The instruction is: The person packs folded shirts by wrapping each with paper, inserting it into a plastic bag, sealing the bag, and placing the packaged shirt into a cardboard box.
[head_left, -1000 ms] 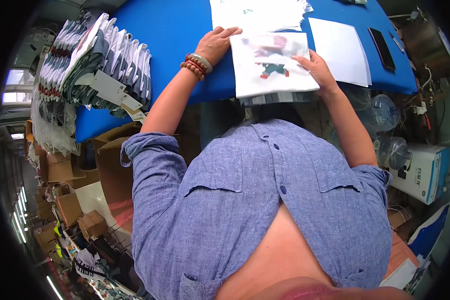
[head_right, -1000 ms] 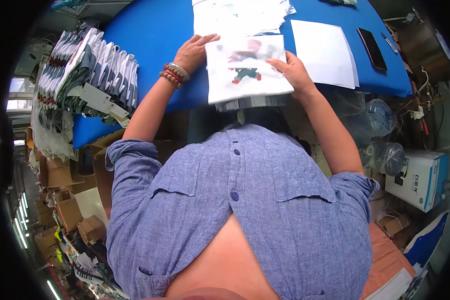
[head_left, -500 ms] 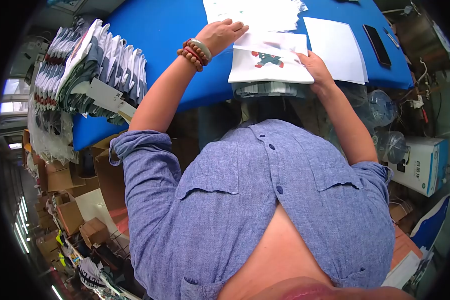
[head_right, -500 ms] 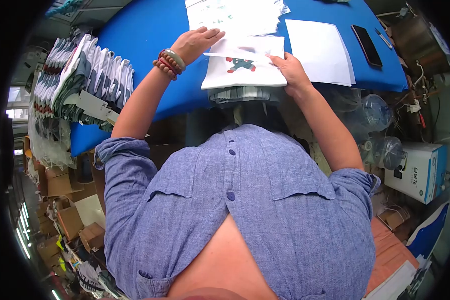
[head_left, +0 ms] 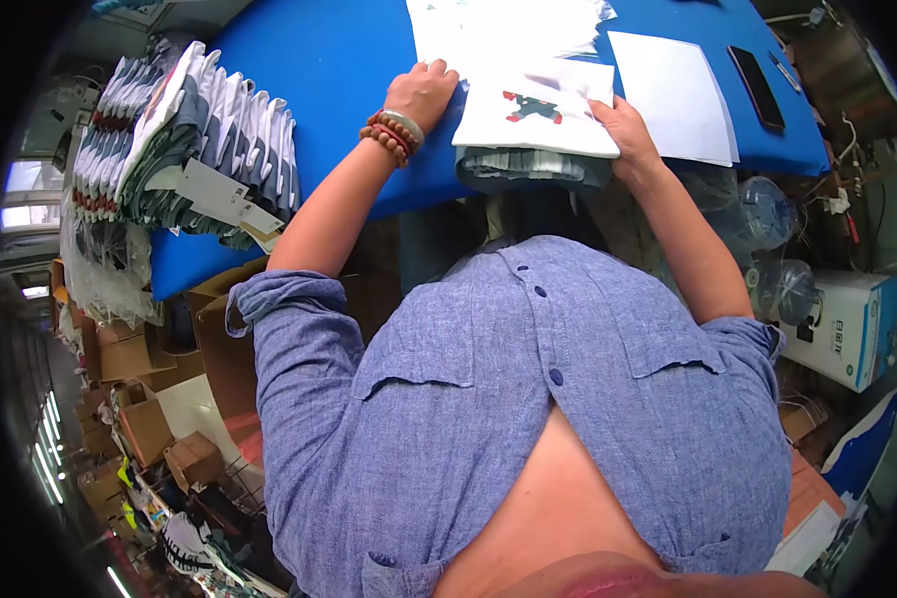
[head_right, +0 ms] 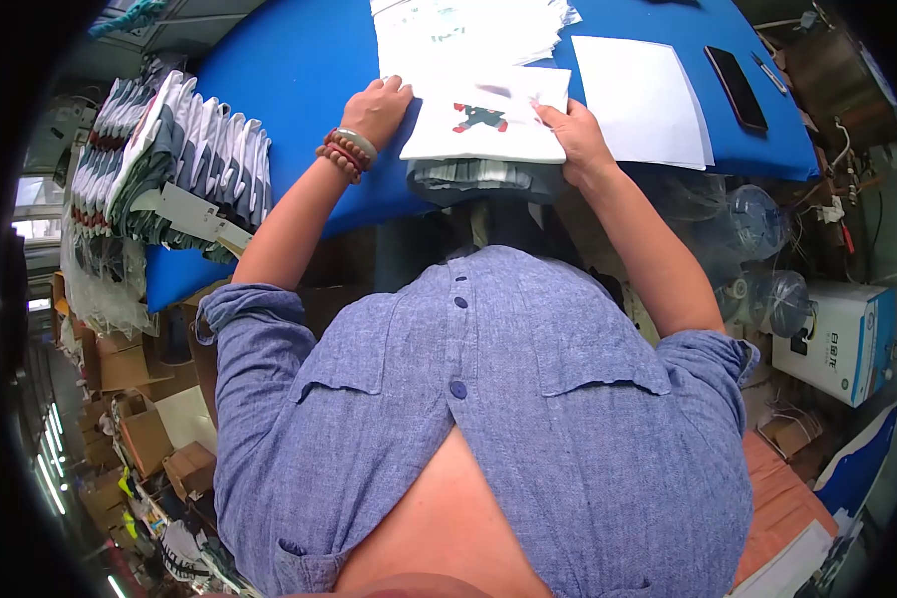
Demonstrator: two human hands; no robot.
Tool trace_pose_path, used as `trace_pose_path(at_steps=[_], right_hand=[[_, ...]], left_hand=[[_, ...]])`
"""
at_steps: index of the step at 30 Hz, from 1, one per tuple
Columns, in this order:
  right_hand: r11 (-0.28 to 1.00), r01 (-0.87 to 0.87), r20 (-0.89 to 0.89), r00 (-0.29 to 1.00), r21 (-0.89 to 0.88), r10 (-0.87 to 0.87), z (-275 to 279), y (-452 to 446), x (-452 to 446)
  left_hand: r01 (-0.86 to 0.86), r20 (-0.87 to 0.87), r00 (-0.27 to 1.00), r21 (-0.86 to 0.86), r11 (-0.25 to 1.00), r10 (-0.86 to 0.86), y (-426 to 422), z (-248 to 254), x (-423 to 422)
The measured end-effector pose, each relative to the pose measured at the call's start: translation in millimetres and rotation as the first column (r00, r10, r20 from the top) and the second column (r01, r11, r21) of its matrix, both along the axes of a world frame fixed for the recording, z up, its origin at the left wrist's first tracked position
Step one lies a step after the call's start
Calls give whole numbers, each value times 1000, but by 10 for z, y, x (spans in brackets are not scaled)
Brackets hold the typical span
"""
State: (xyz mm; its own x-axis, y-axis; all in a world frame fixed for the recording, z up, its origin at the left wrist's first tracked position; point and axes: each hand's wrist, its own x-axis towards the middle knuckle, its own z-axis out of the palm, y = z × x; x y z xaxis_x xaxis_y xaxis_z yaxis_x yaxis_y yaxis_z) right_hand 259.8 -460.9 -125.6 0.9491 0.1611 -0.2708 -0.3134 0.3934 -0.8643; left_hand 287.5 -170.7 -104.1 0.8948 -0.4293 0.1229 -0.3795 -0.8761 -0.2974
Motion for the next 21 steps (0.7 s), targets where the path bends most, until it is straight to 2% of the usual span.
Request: trace_pose_path(at_steps=[6, 11, 14, 17, 18, 21], right_hand=[[994, -10, 59, 998, -111, 17, 112, 64, 9], [996, -80, -17, 997, -41, 79, 55, 173, 182], [994, -94, -85, 992, -63, 89, 107, 232, 195], [959, -284, -83, 956, 4, 283, 147, 175, 249], [956, -294, -73, 954, -24, 291, 142, 170, 251], [950, -284, -27, 959, -131, 283, 82, 172, 265]], left_hand=[[-29, 25, 999, -114, 993, 32, -99, 35, 0], [-31, -78, 997, -134, 991, 21, -162, 134, 25], [63, -165, 982, -190, 980, -95, -126, 243, -21], [222, -105, 961, -257, 941, -256, 78, 194, -9], [277, -84, 947, -276, 920, -310, 143, 187, 6], [172, -245, 931, -357, 918, -270, 232, 259, 74]])
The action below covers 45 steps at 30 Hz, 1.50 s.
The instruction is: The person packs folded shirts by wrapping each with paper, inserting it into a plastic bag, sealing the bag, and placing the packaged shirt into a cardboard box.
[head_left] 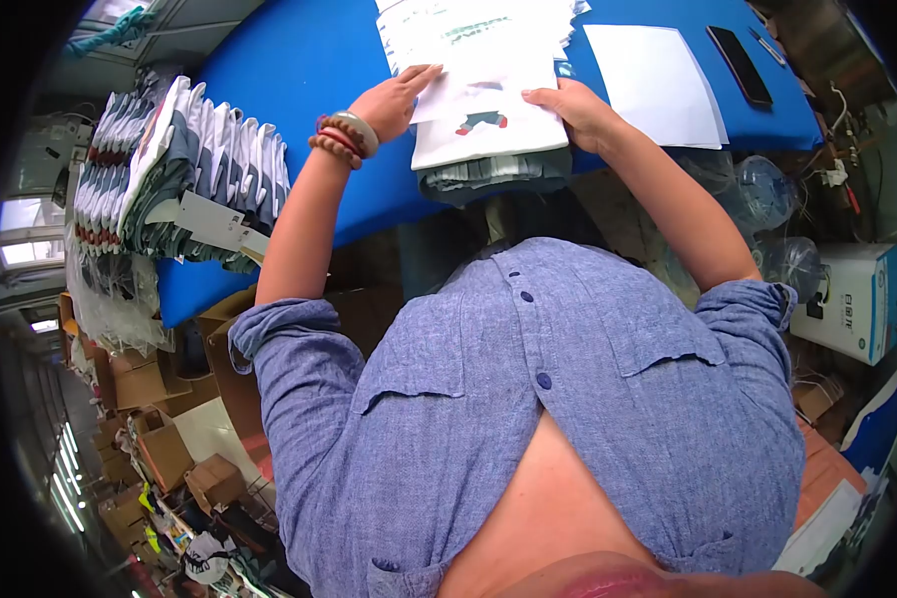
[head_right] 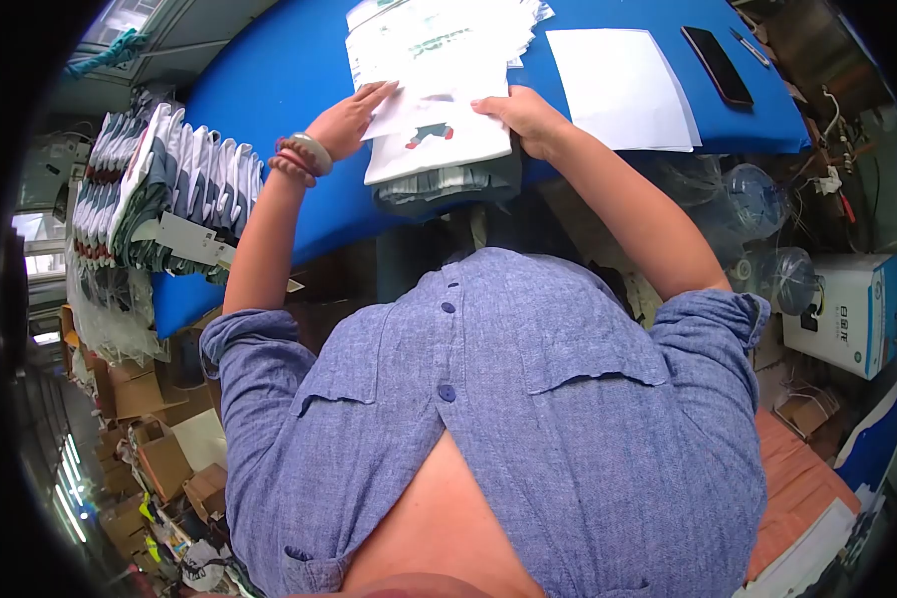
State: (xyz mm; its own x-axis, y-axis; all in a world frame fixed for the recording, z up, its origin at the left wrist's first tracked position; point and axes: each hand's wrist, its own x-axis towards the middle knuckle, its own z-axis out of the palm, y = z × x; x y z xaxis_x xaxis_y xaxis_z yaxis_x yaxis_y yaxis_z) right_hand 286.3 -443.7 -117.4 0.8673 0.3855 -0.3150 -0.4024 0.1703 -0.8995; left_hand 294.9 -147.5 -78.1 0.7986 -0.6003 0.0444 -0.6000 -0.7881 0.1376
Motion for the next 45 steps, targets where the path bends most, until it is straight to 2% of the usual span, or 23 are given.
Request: trace_pose_path(at_steps=[2, 4, 7, 12, 16, 20, 23, 26, 27, 29, 32, 35, 38, 40, 43, 44, 45], right_hand=[[995, 64, 80, 995, -74, -58, -21, 30, -19], [988, 36, 128, 992, -151, -16, 116, 9, -82], [965, 63, 187, 982, -253, -16, 192, 55, -130], [938, 126, 248, 968, -324, -44, 230, 103, -112], [932, 92, 257, 966, -351, 2, 201, 117, -44], [913, 10, 264, 959, -408, 108, 249, 127, 30], [915, 45, 308, 947, -402, 89, 112, 184, 180], [898, -4, 222, 969, -440, 113, 83, 169, 293], [914, -17, 195, 975, -405, 104, 75, 166, 299], [943, -38, 143, 986, -330, 90, 61, 141, 313], [924, -42, 211, 969, -380, 131, 36, 174, 331], [914, -29, 191, 975, -406, 116, 71, 200, 323], [940, -55, 166, 979, -337, 117, 140, 167, 306], [974, -2, 199, 979, -228, 49, 62, 154, 368], [997, -17, 214, 976, -74, 32, -111, 108, 418], [999, -39, 218, 975, -24, 43, -126, 83, 434], [997, -22, 255, 966, -72, 40, -149, 49, 428]], left_hand=[[-3, -77, 997, 10, 1000, 3, 10, 99, 38], [29, -125, 992, 60, 998, -22, 7, 258, 103], [38, -40, 999, 323, 946, -26, -190, 430, 192], [-10, 97, 994, 515, 857, -47, -649, 537, 190], [18, 276, 946, 478, 878, -170, -769, 180, 333], [35, 403, 890, 408, 912, -214, -876, 16, 323], [30, 443, 874, 361, 932, -200, -879, 26, 228], [108, 492, 831, 314, 943, -259, -756, 18, 180], [133, 511, 816, 291, 947, -272, -705, 7, 155], [96, 545, 811, 237, 967, -214, -644, 22, 111], [31, 544, 832, 149, 988, -109, -631, 8, 133], [-67, 463, 885, 222, 973, -45, -749, 16, 295], [40, 521, 843, 190, 981, -135, -830, -18, 329], [95, 537, 826, 169, 981, -172, -825, -30, 266], [41, 571, 817, 69, 997, -73, -682, -27, 81], [-29, 528, 849, -14, 999, 32, -611, -58, 11], [-98, 539, 832, -90, 991, 131, -535, -92, -93]])
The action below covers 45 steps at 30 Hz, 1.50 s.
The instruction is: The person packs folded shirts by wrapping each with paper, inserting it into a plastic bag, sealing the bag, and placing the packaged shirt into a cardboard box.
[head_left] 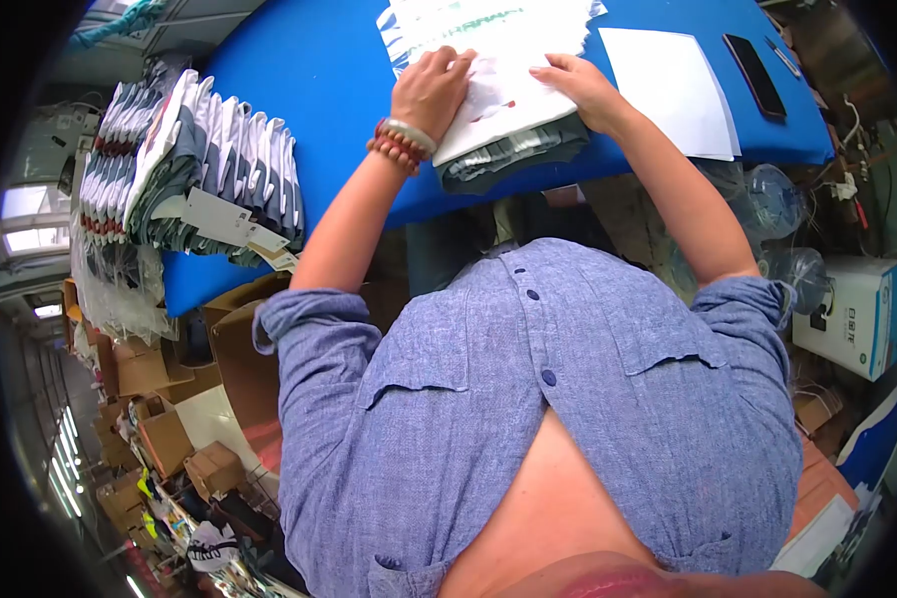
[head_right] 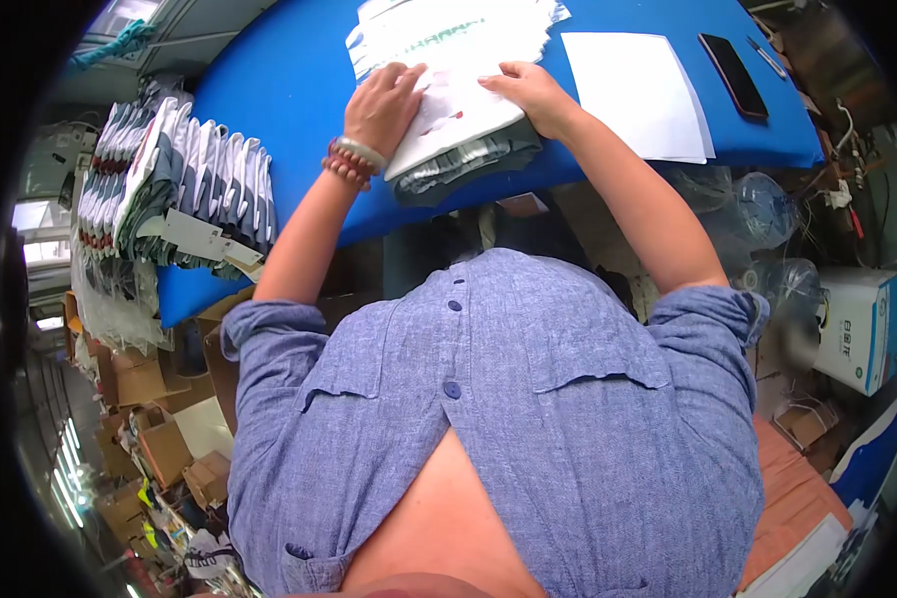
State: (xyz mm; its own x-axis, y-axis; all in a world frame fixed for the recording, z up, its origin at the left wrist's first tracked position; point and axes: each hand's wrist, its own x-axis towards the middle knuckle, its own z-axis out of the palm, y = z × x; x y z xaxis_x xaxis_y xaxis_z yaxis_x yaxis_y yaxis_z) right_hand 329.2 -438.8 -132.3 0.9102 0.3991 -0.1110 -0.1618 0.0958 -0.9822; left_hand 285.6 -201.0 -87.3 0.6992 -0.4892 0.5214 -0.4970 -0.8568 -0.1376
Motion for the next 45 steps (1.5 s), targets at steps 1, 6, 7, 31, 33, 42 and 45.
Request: trace_pose_path(at_steps=[1, 6, 7, 31, 33, 42, 45], right_hand=[[999, 14, 41, 999, -46, -12, -4, -38, -43], [986, 9, 68, 998, -166, 2, 107, -263, -383], [968, 57, 91, 995, -245, -36, 136, -265, -453], [957, 130, -409, 913, 260, -12, 315, 157, -404], [966, 152, -378, 924, 209, -64, 270, 211, -337], [981, 79, -337, 941, 175, -16, 187, 338, -580], [999, 29, -344, 939, 46, -12, 392, 438, -619]], left_hand=[[-71, 20, 997, -76, 995, 72, 77, -21, -118], [-552, -364, 828, -386, 739, 427, 371, -356, -593], [-590, -449, 786, -336, 734, 425, 403, -389, -626], [-570, -324, 706, -787, -234, -630, 271, -497, -727], [-574, -440, 677, -817, -49, -590, 388, -488, -829], [-599, -469, 725, -791, -124, -505, 365, -343, -1134], [-634, -482, 683, -764, -118, -549, 412, -359, -1144]])
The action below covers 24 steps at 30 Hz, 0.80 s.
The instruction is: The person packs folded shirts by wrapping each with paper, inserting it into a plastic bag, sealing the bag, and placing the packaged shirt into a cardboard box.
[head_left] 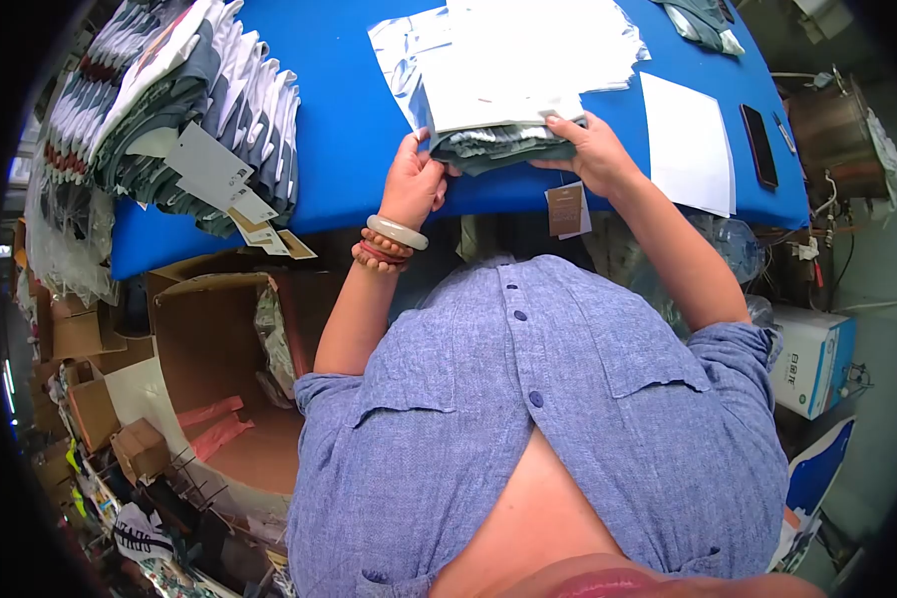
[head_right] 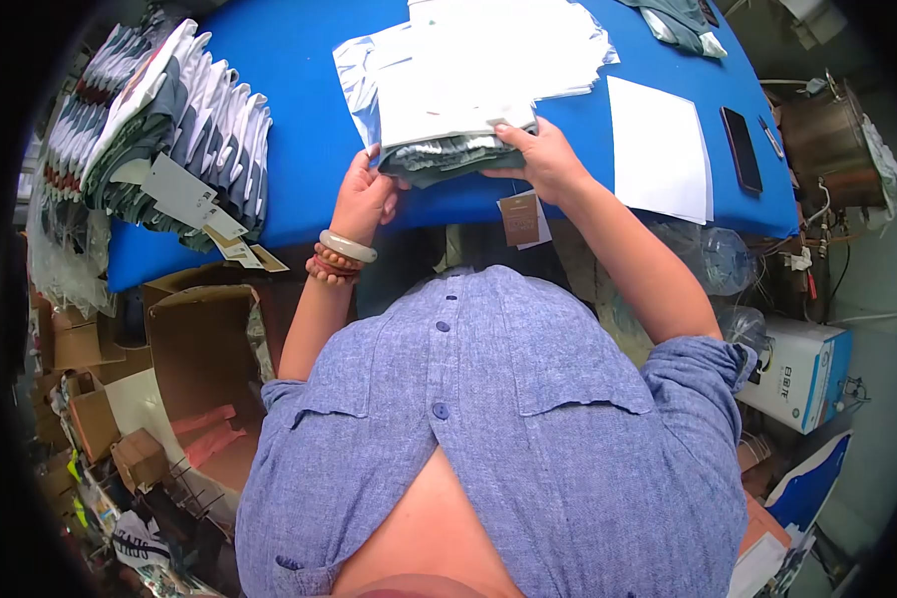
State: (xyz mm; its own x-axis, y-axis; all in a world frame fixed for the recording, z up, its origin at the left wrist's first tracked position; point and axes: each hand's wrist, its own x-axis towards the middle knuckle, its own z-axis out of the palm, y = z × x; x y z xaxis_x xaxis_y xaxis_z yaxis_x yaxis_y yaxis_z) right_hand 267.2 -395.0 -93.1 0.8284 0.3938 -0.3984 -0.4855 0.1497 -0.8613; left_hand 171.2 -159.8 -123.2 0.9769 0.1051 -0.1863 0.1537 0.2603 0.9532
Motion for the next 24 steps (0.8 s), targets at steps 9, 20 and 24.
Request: trace_pose_path(at_steps=[9, 20, 24], right_hand=[[982, 1, 7, 1000, 187, -3, -193, 207, 282], [976, -183, -68, 979, 121, 192, -107, 360, 219], [983, -100, -140, 983, 153, 121, -110, 488, 161]], left_hand=[[123, -12, 992, 355, 927, -126, 159, -34, -95], [-176, 40, 984, 119, 977, 172, 85, -21, -334], [-277, 55, 960, 43, 960, 275, -31, -74, -368]])
